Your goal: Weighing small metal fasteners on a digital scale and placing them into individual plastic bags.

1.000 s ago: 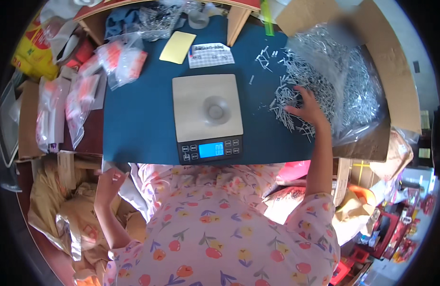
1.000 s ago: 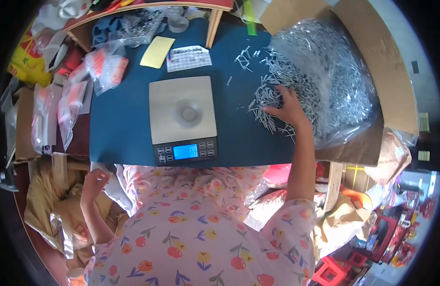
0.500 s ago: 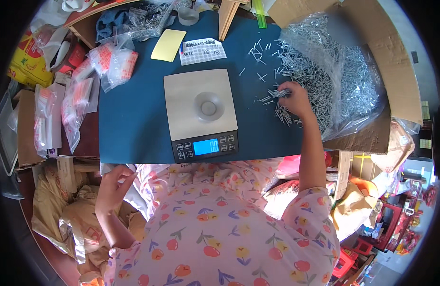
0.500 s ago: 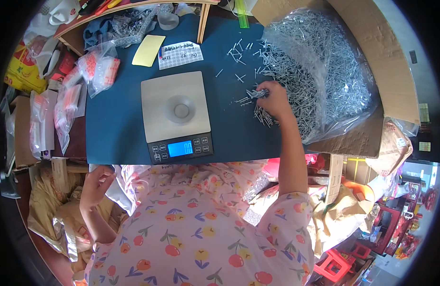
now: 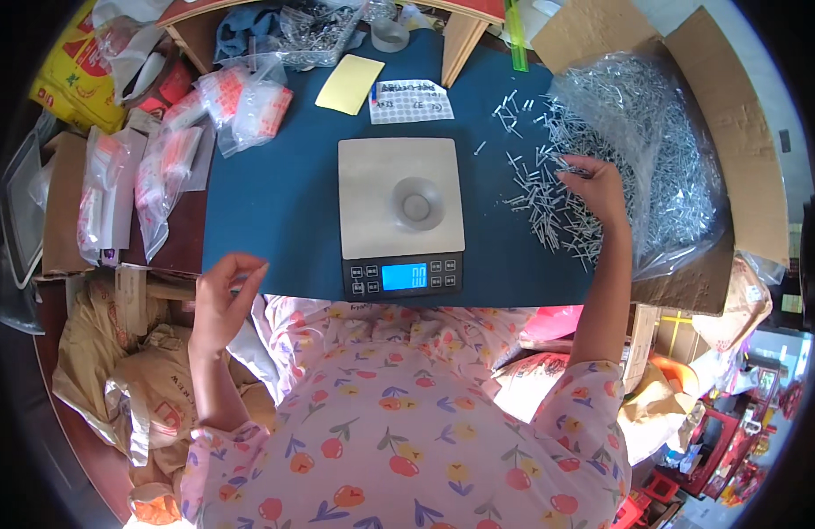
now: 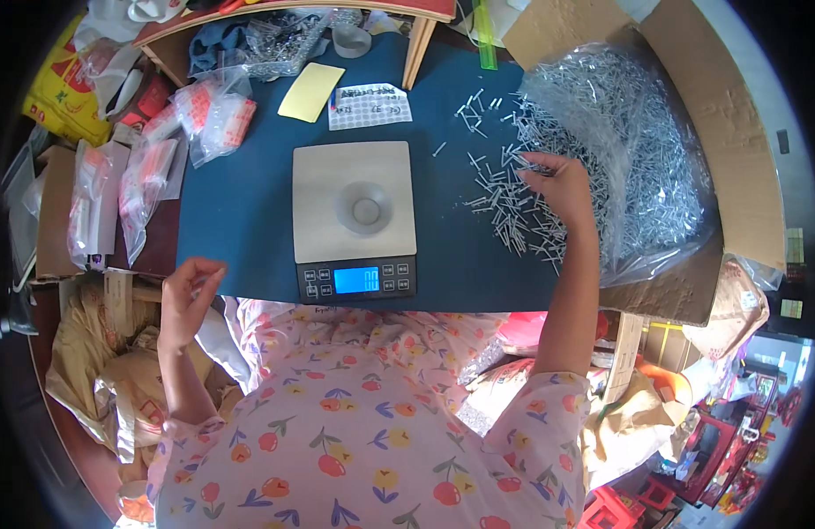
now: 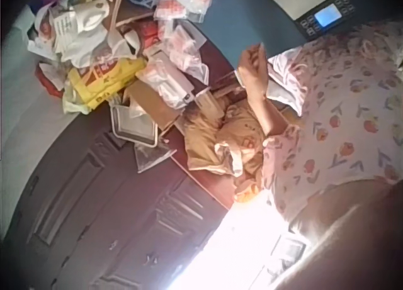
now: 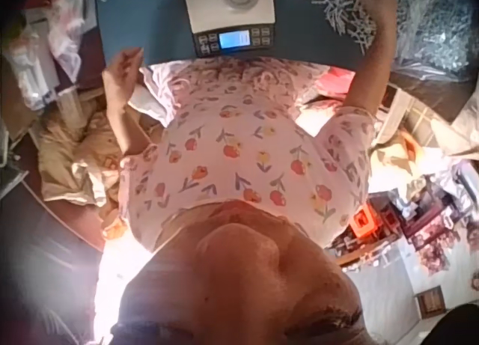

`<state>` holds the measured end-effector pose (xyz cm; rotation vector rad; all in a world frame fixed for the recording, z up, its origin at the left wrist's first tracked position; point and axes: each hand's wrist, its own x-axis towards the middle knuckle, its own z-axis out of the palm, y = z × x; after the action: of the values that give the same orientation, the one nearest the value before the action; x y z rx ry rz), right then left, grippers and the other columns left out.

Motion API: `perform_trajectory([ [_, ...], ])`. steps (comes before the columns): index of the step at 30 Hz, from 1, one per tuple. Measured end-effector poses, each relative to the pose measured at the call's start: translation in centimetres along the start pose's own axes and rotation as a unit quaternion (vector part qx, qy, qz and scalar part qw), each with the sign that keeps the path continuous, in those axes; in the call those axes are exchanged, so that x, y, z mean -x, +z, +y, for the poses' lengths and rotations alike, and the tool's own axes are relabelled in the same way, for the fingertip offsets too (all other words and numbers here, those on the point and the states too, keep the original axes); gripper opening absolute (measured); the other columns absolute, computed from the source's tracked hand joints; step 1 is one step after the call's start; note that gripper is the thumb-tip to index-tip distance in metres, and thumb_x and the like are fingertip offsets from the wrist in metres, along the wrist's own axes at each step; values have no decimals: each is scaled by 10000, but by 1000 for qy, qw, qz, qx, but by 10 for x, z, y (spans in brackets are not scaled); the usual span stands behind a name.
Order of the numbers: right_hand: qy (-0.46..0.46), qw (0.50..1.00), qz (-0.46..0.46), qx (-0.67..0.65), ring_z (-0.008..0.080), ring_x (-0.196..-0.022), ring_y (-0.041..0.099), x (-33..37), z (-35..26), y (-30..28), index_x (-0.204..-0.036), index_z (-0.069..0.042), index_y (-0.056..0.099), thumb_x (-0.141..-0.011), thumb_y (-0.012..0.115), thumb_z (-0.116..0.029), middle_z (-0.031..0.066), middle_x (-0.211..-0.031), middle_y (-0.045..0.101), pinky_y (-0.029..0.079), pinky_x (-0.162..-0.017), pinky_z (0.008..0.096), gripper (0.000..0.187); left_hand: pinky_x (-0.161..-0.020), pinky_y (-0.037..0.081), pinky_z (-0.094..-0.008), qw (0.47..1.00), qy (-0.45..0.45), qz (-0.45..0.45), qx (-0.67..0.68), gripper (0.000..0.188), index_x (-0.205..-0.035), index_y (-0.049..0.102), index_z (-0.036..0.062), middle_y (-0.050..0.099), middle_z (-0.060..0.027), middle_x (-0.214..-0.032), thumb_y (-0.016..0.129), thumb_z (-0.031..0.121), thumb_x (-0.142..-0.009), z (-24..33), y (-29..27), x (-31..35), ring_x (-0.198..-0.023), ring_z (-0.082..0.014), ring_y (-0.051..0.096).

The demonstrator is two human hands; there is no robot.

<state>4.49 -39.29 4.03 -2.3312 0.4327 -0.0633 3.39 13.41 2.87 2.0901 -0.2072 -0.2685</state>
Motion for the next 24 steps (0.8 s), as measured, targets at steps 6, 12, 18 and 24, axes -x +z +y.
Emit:
perform_trajectory([
  [6, -153, 961, -189, -127, 73, -723, 612, 14, -96, 50, -1047, 0, 671, -763, 718, -15, 43, -885, 688, 498, -644, 211, 288, -794, 523, -308, 992, 90, 72, -46, 183, -995, 611, -16, 656, -124, -986, 661, 39, -829, -15, 10, -50, -902, -193, 647],
  [12, -290, 920, -262, 8, 234, -850, 666, 36, -142, 115, -964, -30, 681, -734, 706, -18, 132, -1007, 680, 515, -745, 295, 232, -892, 454, -394, 939, 253, 150, -176, 369, -1116, 573, 31, 569, -175, -1176, 701, 78, -773, -39, 13, -126, -1087, -335, 553],
  [18, -274, 949, -158, -12, 207, -816, 667, 50, -148, 92, -932, -15, 677, -764, 681, -17, 125, -959, 679, 522, -715, 279, 168, -990, 391, -432, 867, 169, 284, -373, 432, -1215, 564, 147, 462, -197, -1334, 648, 116, -793, -59, 22, -183, -1224, -387, 441],
  [24, -179, 981, -73, -13, 105, -751, 632, 65, -109, 50, -945, -29, 685, -818, 661, -43, 57, -855, 683, 501, -671, 222, 130, -870, 462, -389, 930, 126, 230, -256, 295, -1131, 593, 32, 636, -190, -1053, 565, 37, -837, -51, -14, -175, -1018, -332, 602],
])
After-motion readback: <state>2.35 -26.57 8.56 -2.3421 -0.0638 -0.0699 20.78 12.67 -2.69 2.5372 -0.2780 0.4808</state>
